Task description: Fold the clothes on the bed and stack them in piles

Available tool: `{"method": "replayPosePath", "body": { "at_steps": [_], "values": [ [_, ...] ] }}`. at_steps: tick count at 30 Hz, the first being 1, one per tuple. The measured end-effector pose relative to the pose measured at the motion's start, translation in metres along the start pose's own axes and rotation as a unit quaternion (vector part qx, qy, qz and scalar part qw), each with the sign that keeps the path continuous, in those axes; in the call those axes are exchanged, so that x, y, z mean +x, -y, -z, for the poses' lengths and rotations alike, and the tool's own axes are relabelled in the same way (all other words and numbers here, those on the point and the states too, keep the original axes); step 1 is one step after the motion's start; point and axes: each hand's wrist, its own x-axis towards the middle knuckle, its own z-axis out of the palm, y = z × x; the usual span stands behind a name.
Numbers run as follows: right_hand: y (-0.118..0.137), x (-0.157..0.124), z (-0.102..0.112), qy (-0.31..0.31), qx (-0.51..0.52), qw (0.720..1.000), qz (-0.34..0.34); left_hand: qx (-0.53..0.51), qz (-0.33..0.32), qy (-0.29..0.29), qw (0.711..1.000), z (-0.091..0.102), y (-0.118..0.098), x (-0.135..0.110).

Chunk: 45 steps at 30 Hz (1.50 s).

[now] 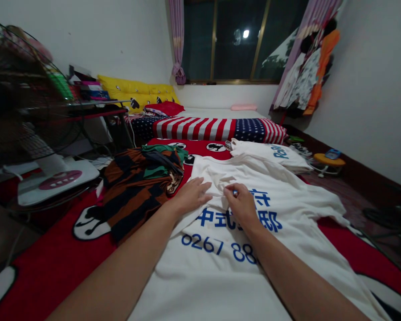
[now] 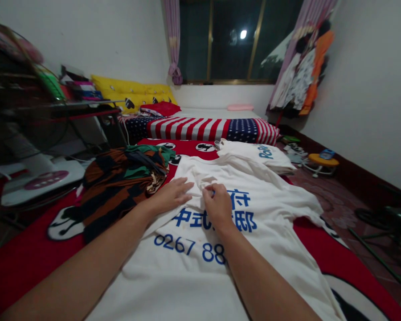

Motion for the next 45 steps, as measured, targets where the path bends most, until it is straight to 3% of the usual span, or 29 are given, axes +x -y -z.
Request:
{"method": "replayPosePath", "body": {
  "at_steps": [4, 10, 16, 21, 25, 27, 30, 32, 35, 38, 43, 45],
  "values": [
    [-0.002, 0.005, 0.01, 0.01, -0.095, 0.994, -0.045, 0.021, 0.021, 0.049, 0.998, 0.0, -0.005, -0.002],
    [-0.019, 0.015, 0.01, -0.031, 0.004, 0.996, -0.085, -0.007, 0.031, 0.07, 0.997, -0.001, -0.005, -0.003],
    [-0.013, 0.004, 0.006, 0.061, -0.066, 0.996, 0.026, -0.027, 0.028, 0.042, 0.998, -0.004, -0.004, -0.004],
    [-0.016, 0.001, 0.005, 0.101, -0.002, 0.991, 0.092, -0.036, 0.025, 0.019, 0.999, -0.005, -0.001, -0.004],
    [-0.022, 0.005, 0.003, 0.042, 0.053, 0.994, 0.083, -0.084, 0.04, 0.005, 0.996, 0.005, -0.001, -0.007],
    [-0.022, 0.006, 0.002, 0.0, 0.05, 0.995, 0.082, -0.09, 0.038, -0.037, 0.994, 0.016, -0.005, -0.015],
    [-0.018, 0.007, 0.002, -0.033, 0.031, 0.995, 0.093, -0.067, -0.017, -0.095, 0.993, 0.037, -0.021, -0.042],
    [-0.017, 0.006, 0.002, -0.028, 0.02, 0.994, 0.101, -0.054, -0.042, -0.062, 0.996, 0.049, -0.037, -0.066],
    [-0.017, 0.006, 0.001, -0.013, 0.016, 0.995, 0.101, -0.047, -0.052, 0.065, 0.995, 0.06, -0.061, -0.104],
    [-0.019, 0.006, 0.0, 0.0, 0.021, 0.995, 0.092, -0.058, -0.059, 0.139, 0.987, 0.065, -0.075, -0.134],
    [-0.022, 0.007, 0.0, 0.027, 0.015, 0.997, 0.065, -0.125, -0.013, 0.24, 0.963, 0.078, -0.074, -0.151],
    [-0.02, 0.007, 0.001, 0.025, 0.007, 0.998, 0.05, -0.09, 0.036, 0.222, 0.97, 0.084, -0.067, -0.151]
  ]
}}
